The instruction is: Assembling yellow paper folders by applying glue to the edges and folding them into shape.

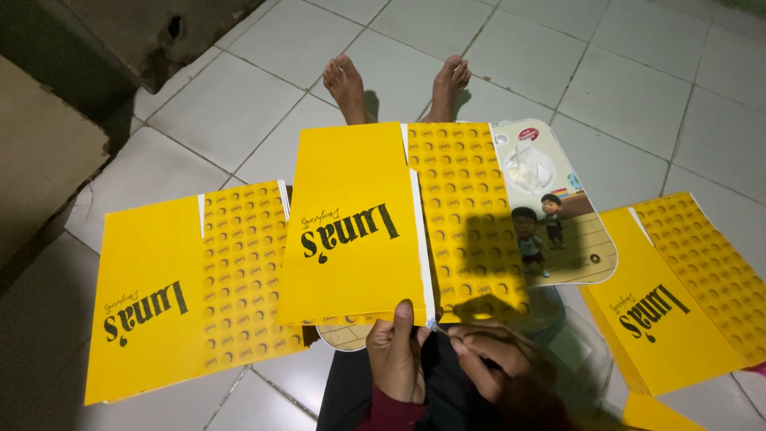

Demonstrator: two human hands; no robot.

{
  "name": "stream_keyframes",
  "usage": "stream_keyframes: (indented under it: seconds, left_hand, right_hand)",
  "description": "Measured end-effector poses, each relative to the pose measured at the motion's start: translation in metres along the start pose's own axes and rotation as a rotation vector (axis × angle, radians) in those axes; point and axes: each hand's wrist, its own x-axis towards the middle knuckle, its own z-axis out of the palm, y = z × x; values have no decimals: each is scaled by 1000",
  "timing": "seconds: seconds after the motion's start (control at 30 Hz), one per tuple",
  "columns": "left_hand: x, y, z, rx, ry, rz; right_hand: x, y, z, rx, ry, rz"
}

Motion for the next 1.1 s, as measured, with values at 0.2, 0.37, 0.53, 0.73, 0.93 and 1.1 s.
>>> stream_keyframes:
  seconds: [0.2,0.37,0.53,0.73,0.93,1.1]
  left_hand:
    - [0,1,3,6,-25,24]
    - [0,-1,1,-13,-37,36]
    - [2,-4,-1,-1,5,11]
    - [1,-2,-2,11,8,0]
    - [8,-8,-9,22,1,-3]
    - [3,7,-5,7,-84,-52]
  right_hand:
    - [24,-10,-4,-62,55,-242]
    - [11,4,3,-70,69,-251]
    - [6,0,1,-18,-1,-236]
    - [14,-5,-5,-117,-2,-244]
    - [2,19,-15,141,134,77]
    - [-9,47,-72,-100,382,114]
